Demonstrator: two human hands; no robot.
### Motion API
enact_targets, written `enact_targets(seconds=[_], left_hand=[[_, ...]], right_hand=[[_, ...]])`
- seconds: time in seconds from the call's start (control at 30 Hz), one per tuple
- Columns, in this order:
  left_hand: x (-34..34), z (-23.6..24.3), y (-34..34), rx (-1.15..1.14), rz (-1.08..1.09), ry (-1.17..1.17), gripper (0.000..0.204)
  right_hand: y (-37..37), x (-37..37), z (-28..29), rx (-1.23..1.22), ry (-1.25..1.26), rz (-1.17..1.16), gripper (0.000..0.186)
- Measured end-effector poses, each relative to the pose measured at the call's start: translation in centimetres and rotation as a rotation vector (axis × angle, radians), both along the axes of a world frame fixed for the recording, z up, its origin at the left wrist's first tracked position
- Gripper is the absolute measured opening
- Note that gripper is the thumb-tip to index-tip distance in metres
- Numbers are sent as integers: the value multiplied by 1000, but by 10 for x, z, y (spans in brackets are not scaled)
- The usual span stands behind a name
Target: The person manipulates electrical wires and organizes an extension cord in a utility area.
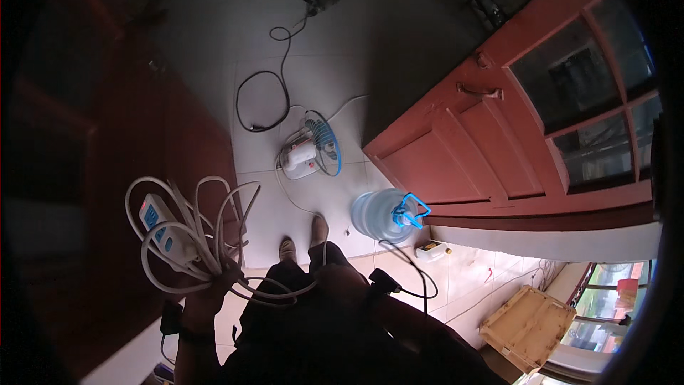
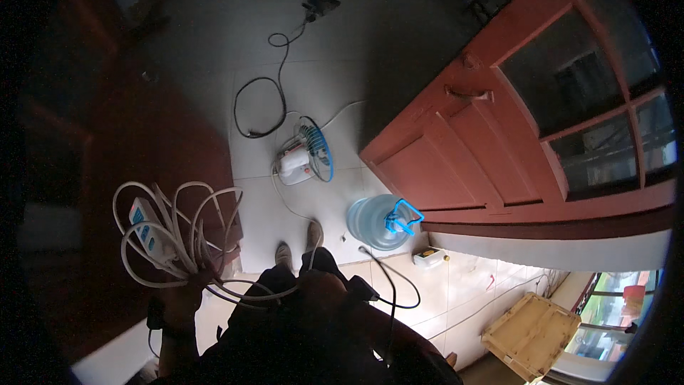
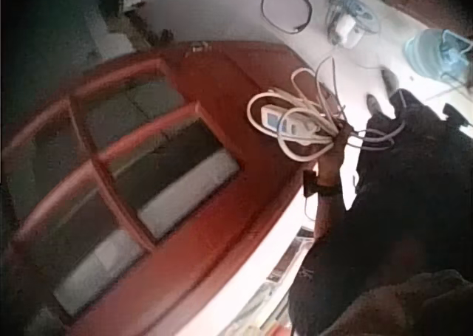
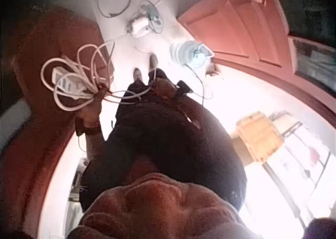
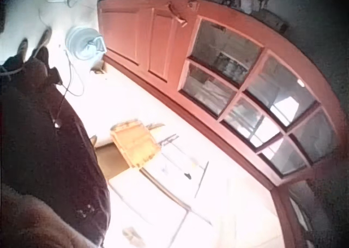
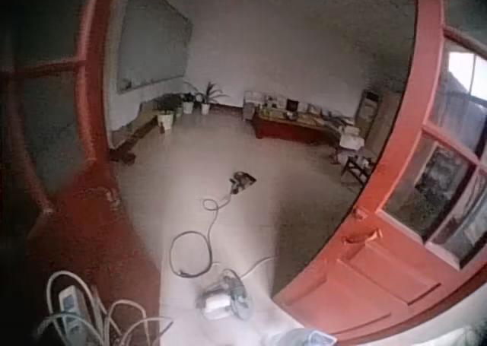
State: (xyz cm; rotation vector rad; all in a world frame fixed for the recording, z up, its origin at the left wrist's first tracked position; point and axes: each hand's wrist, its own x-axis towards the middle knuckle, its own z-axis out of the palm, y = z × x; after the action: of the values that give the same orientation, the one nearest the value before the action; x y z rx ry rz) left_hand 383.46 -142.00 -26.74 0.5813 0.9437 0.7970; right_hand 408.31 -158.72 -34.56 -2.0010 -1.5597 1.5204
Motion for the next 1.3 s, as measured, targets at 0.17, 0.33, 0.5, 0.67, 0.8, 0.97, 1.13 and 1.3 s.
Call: enact_targets(seconds=[0.17, 0.33, 0.5, 0.67, 0.8, 0.97, 1.13, 1.3], left_hand=[[-51, 32, -80, 365, -208, 272, 27], [-112, 42, -178, 410, -169, 359, 24], [-170, 53, -279, 352, 28, 370, 17], [-235, 69, -350, 372, 175, 465, 18], [-299, 63, -401, 368, 364, 517, 17], [-384, 59, -446, 209, 480, 513, 19], [-481, 40, -491, 99, 584, 386, 17], [-624, 29, -509, 30, 464, 718, 21]], right_hand=[[-73, -47, -16, 92, 26, 114, 29], [-139, -91, -34, 234, 98, 295, 29], [-206, -160, -49, 238, 142, 282, 26], [-234, -224, -28, 251, 207, 355, 23], [-242, -266, -17, 320, 194, 421, 23], [-234, -327, -18, 358, 202, 428, 24], [-213, -398, -20, 441, -137, 682, 23], [-178, -504, -23, 509, -190, 843, 24]])
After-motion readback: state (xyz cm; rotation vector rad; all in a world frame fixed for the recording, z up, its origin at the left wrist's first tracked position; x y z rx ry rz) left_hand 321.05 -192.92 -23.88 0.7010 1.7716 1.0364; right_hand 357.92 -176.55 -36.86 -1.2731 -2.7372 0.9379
